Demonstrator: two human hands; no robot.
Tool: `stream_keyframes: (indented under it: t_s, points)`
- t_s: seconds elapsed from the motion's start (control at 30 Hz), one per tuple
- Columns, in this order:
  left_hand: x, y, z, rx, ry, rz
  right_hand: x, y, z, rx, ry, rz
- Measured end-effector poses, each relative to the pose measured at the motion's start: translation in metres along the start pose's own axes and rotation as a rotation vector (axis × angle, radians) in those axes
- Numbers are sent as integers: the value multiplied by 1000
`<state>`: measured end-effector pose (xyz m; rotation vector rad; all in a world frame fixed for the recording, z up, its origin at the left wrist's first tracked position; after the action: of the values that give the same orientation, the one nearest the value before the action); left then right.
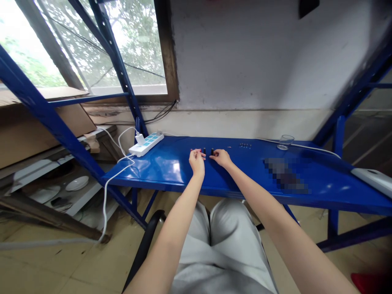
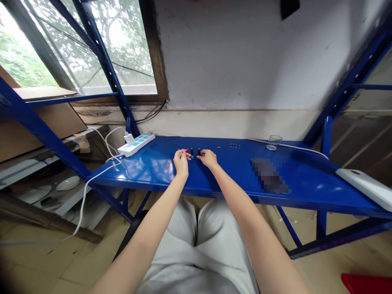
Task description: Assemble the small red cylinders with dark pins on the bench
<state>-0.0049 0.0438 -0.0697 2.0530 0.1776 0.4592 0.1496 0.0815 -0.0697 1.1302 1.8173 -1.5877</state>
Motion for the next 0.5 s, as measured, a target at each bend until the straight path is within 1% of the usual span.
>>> stream_keyframes:
  t_s: [0.13, 0.3, 0.4, 0.5]
  points:
    - [-1, 0, 0, -20, 7, -10, 7, 0, -3, 42, -30, 29]
    - [-1, -2, 0, -33, 11, 6, 10, -1, -3, 83, -71, 69]
    - [-1, -3, 0, -39, 19, 36, 7, -2, 0, 73, -81, 103]
    - [-1, -3, 0, -41, 25, 46, -2, -3, 8, 15, -66, 157]
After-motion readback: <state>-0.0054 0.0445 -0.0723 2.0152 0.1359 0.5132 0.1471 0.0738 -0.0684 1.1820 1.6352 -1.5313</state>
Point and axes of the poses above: each hand's wrist, its own z-axis away from the middle knuckle, its own x-axis out of the palm, y = z × x, the point moved 7 cm from there along -z, towards the middle knuckle, and after that the axes turned 8 degrees about x, right-handed, at the moved point
